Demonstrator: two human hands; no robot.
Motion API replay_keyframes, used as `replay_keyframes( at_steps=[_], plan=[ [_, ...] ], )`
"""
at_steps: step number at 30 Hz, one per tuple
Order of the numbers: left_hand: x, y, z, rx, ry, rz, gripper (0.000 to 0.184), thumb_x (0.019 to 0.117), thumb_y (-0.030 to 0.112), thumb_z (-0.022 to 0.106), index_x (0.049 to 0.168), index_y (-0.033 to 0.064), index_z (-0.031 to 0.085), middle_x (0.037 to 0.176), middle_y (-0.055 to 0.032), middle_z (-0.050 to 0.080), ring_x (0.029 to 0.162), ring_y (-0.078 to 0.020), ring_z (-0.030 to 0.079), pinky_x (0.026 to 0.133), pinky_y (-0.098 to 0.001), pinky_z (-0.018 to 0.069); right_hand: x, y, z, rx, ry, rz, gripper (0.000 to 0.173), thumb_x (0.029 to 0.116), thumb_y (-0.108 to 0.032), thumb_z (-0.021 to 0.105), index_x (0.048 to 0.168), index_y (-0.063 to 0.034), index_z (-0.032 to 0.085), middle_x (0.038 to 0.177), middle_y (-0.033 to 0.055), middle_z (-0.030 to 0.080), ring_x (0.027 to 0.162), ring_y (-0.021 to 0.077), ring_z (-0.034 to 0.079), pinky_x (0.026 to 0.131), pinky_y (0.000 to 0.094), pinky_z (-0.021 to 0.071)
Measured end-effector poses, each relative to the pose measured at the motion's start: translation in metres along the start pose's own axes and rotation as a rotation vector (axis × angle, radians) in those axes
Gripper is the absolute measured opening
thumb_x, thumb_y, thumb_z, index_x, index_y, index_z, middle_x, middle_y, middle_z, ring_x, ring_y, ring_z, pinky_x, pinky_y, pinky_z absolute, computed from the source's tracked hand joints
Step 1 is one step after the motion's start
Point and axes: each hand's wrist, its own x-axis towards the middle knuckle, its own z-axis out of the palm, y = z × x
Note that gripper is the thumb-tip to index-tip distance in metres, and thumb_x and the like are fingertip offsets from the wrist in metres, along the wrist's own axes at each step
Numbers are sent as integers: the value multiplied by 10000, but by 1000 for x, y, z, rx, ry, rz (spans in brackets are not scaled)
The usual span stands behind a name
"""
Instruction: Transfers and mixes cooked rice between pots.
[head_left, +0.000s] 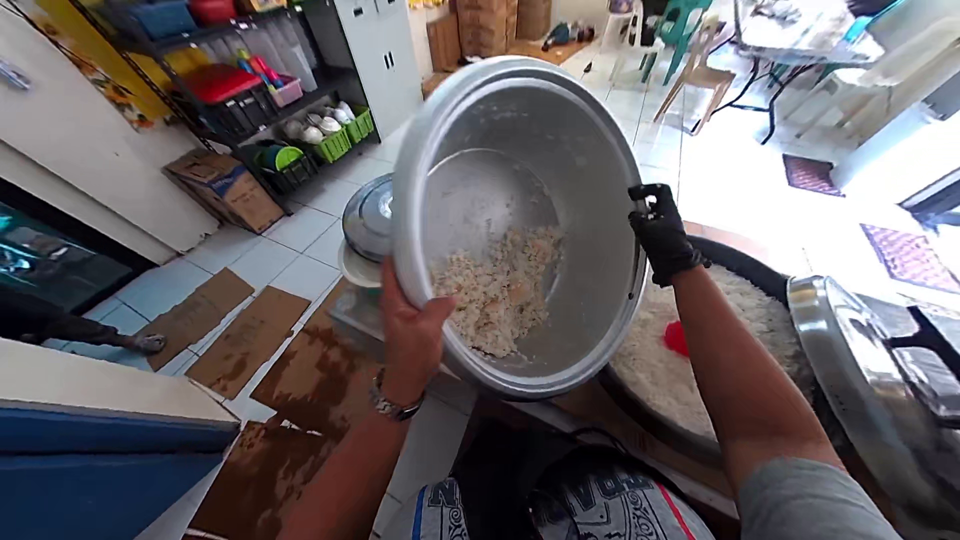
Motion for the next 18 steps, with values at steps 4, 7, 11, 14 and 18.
replay_keyframes(
  at_steps=[4,7,11,14,18],
  plan=[
    [2,18,51,46,-96,130,795,745,-95,633,1487,86,411,1214,-30,630,1025,-55,660,818,-266,595,12,32,-37,29,70,66,509,949,-20,603,1432,-92,460,1456,170,530,1221,306,577,946,500,513],
    [-4,31,78,85,-155,193,779,745,-99,638,1472,84,428,1182,-21,634,988,-40,660,790,-245,591,13,41,-53,-59,105,87,497,986,-75,614,1453,-66,445,1455,245,511,1245,379,562,988,559,489],
    [-21,46,112,166,-241,316,851,736,-101,649,1529,15,361,1294,-117,611,1052,-87,656,837,-275,589,10,10,-57,-513,227,-112,422,1010,-172,533,1408,-35,558,1500,304,468,1424,493,411,1142,631,353],
    [-36,52,137,192,-250,384,879,726,-116,704,1533,-84,357,1537,-203,475,1372,-195,512,1183,-427,375,32,-16,-45,-647,-10,-495,545,1082,-309,426,1590,-117,383,1641,219,336,1515,471,296,1160,704,305],
    [-39,64,155,207,-303,386,710,750,-110,657,1439,-128,490,1517,-225,506,1470,-242,417,1277,-507,76,94,3,-35,-730,-107,-633,624,1090,-457,378,1577,-67,399,1637,237,337,1518,474,283,1169,727,252]
  ],
)
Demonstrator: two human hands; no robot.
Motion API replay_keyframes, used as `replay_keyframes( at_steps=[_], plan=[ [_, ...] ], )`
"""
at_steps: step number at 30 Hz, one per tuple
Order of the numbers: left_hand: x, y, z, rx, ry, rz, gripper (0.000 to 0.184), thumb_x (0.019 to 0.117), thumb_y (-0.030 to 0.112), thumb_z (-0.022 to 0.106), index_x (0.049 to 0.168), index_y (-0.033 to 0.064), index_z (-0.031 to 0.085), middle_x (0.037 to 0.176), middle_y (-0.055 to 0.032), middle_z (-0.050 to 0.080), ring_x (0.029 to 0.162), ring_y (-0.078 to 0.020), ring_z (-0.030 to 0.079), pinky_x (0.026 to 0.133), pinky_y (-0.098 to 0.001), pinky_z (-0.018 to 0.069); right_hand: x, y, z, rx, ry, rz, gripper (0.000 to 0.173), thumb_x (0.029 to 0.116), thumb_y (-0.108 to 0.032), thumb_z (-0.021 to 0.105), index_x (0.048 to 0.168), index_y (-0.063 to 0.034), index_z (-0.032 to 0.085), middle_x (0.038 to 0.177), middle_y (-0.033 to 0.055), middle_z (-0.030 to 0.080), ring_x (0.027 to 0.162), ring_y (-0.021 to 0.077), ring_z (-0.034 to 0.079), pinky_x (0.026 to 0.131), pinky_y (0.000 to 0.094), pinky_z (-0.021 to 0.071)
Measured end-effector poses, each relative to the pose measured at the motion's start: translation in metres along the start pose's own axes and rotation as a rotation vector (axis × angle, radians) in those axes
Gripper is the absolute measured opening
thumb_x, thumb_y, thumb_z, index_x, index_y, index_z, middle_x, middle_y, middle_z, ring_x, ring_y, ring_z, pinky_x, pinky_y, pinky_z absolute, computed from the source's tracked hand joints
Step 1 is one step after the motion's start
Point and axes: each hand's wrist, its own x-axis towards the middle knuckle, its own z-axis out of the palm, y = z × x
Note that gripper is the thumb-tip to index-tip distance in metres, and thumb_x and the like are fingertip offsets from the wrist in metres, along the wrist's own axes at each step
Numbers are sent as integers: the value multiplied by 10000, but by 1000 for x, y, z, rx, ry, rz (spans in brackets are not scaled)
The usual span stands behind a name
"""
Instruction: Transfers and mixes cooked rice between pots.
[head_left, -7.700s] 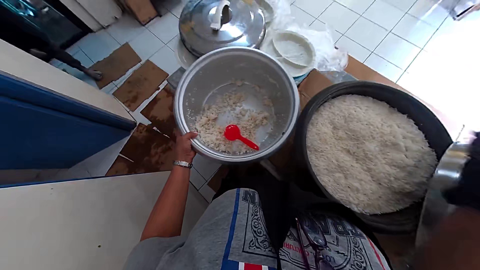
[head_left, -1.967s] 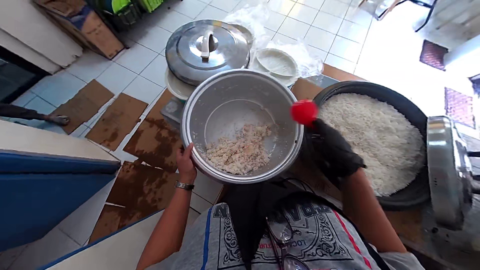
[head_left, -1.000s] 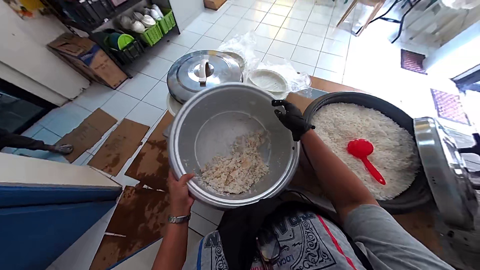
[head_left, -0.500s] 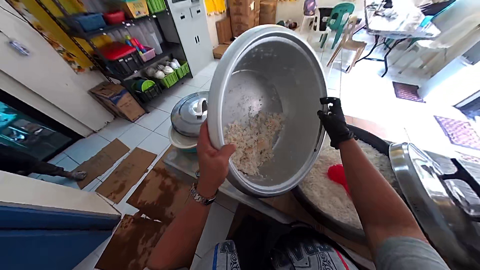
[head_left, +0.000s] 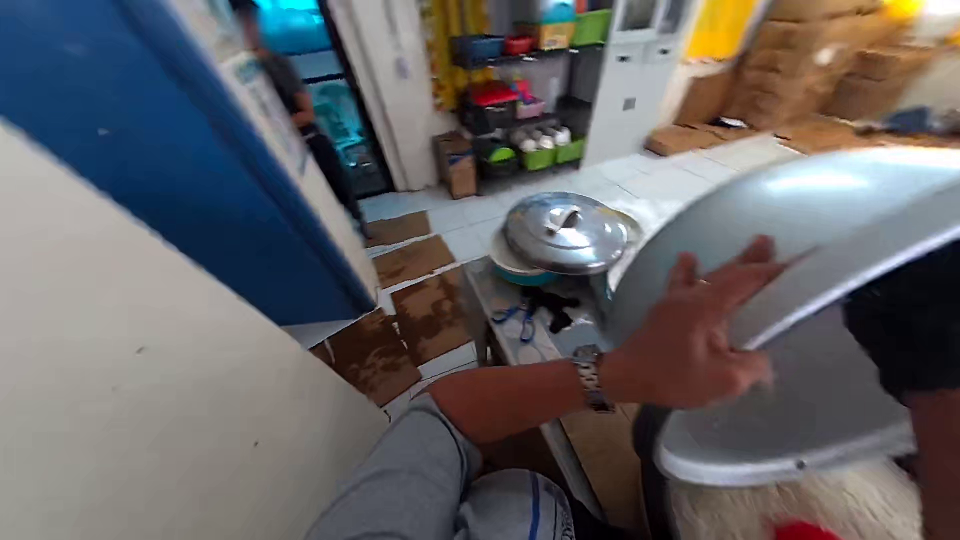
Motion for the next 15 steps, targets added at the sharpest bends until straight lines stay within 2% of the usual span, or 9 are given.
replay_keyframes(
  at_steps=[2,4,6,8,10,12,13,14,15],
  plan=[
    [5,5,4,-30,9,-28,682,740,-129,657,1407,-144,515,1484,-247,530,1440,-258,454,1274,-487,107,-1,24,20,-10,-51,19,630,1087,-482,345,1593,-109,386,1648,215,332,1528,463,267,1188,720,225],
    [11,5,8,-59,7,-84,695,754,-132,648,1430,-145,486,1487,-256,521,1432,-254,457,1270,-469,131,-23,33,42,20,-96,75,618,1098,-463,311,1585,-92,400,1631,227,359,1511,465,309,1195,681,257],
    [15,-5,18,-117,18,-170,724,773,-137,647,1466,-136,439,1478,-273,513,1385,-262,491,1220,-428,275,-52,32,50,163,-199,182,585,1118,-378,315,1571,-15,390,1605,274,374,1495,467,344,1208,628,270],
    [14,-18,30,-213,59,-256,716,785,-143,631,1469,-126,424,1405,-289,552,1279,-262,568,1090,-392,451,-76,40,53,323,-336,289,548,1121,-329,353,1547,10,419,1561,278,439,1462,427,417,1206,570,301],
    [14,-22,34,-282,92,-306,678,781,-147,603,1440,-110,450,1321,-274,596,1177,-235,622,994,-377,522,-91,53,65,530,-353,311,539,1098,-311,411,1508,36,460,1529,244,490,1430,313,474,1207,437,346],
    [19,-16,31,-282,82,-314,678,787,-149,601,1447,-94,460,1308,-253,608,1161,-217,628,987,-371,527,-91,39,58,685,-348,332,549,1099,-295,415,1534,38,408,1563,215,453,1445,242,449,1202,364,342],
    [20,-11,30,-255,63,-305,693,792,-145,612,1465,-89,455,1332,-246,604,1189,-218,615,1023,-378,503,-89,24,45,720,-352,353,565,1106,-261,405,1569,53,331,1614,238,371,1500,274,375,1236,381,283],
    [21,-6,28,-209,35,-283,703,794,-133,622,1475,-81,456,1367,-227,598,1236,-213,593,1085,-393,456,-84,8,33,751,-312,402,579,1108,-258,411,1590,40,287,1634,235,335,1516,278,341,1247,396,250],
    [22,0,26,-161,-4,-252,712,802,-122,628,1489,-81,447,1417,-211,581,1310,-213,550,1179,-426,356,-77,4,31,767,-220,416,578,1101,-258,436,1584,32,308,1619,224,368,1498,254,371,1242,369,265]
  ],
)
